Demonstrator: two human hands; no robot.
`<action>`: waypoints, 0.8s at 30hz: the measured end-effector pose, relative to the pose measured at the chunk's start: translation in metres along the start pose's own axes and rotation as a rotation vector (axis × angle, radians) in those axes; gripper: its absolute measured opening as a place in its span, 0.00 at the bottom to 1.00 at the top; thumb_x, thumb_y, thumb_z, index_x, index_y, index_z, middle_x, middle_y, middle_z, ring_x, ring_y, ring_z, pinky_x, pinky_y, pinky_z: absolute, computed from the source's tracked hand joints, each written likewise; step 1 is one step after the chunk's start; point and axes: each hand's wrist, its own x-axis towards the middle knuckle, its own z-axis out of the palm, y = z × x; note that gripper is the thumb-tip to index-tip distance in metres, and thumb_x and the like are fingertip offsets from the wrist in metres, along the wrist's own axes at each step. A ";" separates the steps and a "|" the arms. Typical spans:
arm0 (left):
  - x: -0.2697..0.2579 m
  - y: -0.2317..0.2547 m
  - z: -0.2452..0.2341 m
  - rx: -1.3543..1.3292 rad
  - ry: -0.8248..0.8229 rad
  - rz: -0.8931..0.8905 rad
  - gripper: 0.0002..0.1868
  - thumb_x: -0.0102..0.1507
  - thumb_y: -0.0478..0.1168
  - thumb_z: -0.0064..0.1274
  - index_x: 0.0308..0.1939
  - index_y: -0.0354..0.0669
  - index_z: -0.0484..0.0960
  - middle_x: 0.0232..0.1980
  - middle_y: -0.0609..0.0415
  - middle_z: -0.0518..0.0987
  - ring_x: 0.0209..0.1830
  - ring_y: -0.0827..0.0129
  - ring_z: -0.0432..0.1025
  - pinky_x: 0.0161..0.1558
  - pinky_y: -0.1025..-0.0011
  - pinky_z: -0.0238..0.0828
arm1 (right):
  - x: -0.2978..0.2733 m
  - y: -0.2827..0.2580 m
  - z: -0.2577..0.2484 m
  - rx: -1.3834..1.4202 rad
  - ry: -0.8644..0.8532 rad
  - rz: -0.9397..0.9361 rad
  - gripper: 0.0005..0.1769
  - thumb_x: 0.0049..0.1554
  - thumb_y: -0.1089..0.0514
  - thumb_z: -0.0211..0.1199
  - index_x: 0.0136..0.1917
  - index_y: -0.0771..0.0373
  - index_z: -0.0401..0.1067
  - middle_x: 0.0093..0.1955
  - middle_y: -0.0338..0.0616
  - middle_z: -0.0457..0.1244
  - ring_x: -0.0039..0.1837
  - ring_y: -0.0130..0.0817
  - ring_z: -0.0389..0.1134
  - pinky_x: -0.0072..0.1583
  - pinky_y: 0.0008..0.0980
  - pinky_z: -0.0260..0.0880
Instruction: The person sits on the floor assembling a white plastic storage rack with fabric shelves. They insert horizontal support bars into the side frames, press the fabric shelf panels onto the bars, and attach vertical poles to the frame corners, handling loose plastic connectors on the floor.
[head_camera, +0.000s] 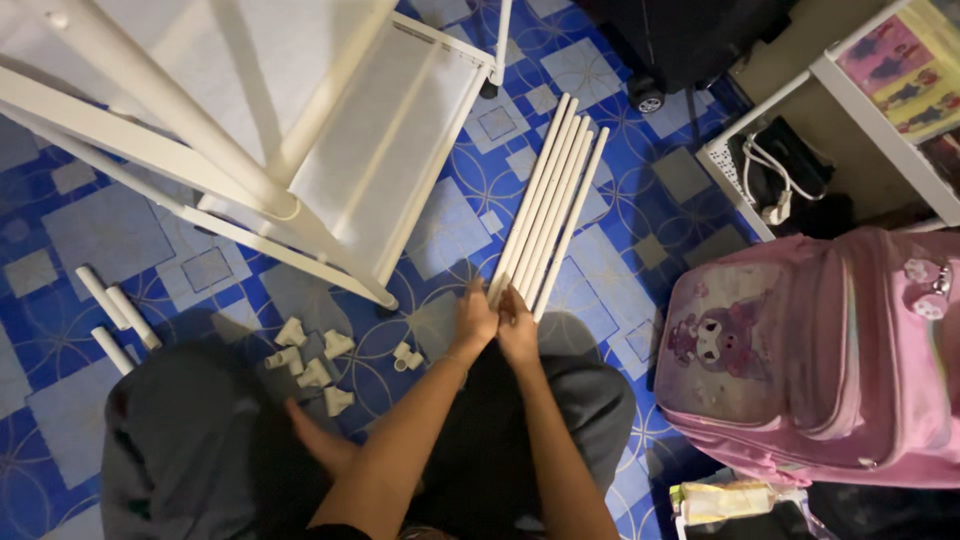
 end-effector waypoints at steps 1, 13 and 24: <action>0.003 -0.001 0.001 -0.001 0.002 -0.002 0.31 0.57 0.33 0.59 0.65 0.36 0.72 0.60 0.32 0.77 0.60 0.40 0.72 0.61 0.55 0.68 | 0.001 0.001 0.001 0.014 -0.003 0.005 0.31 0.59 0.71 0.51 0.76 0.63 0.61 0.66 0.55 0.67 0.64 0.40 0.71 0.65 0.33 0.69; 0.023 -0.033 0.006 0.072 -0.211 0.096 0.13 0.62 0.45 0.63 0.44 0.40 0.86 0.43 0.40 0.85 0.44 0.49 0.79 0.47 0.56 0.74 | -0.017 -0.016 -0.002 0.151 0.013 0.007 0.25 0.60 0.67 0.57 0.71 0.65 0.65 0.57 0.51 0.70 0.56 0.36 0.73 0.57 0.32 0.73; -0.029 -0.017 -0.116 -0.409 -0.436 0.295 0.18 0.55 0.30 0.67 0.48 0.37 0.80 0.39 0.56 0.84 0.36 0.75 0.79 0.41 0.73 0.76 | -0.016 -0.113 0.007 0.415 0.058 0.016 0.26 0.59 0.64 0.61 0.70 0.65 0.62 0.48 0.46 0.66 0.48 0.30 0.68 0.49 0.29 0.70</action>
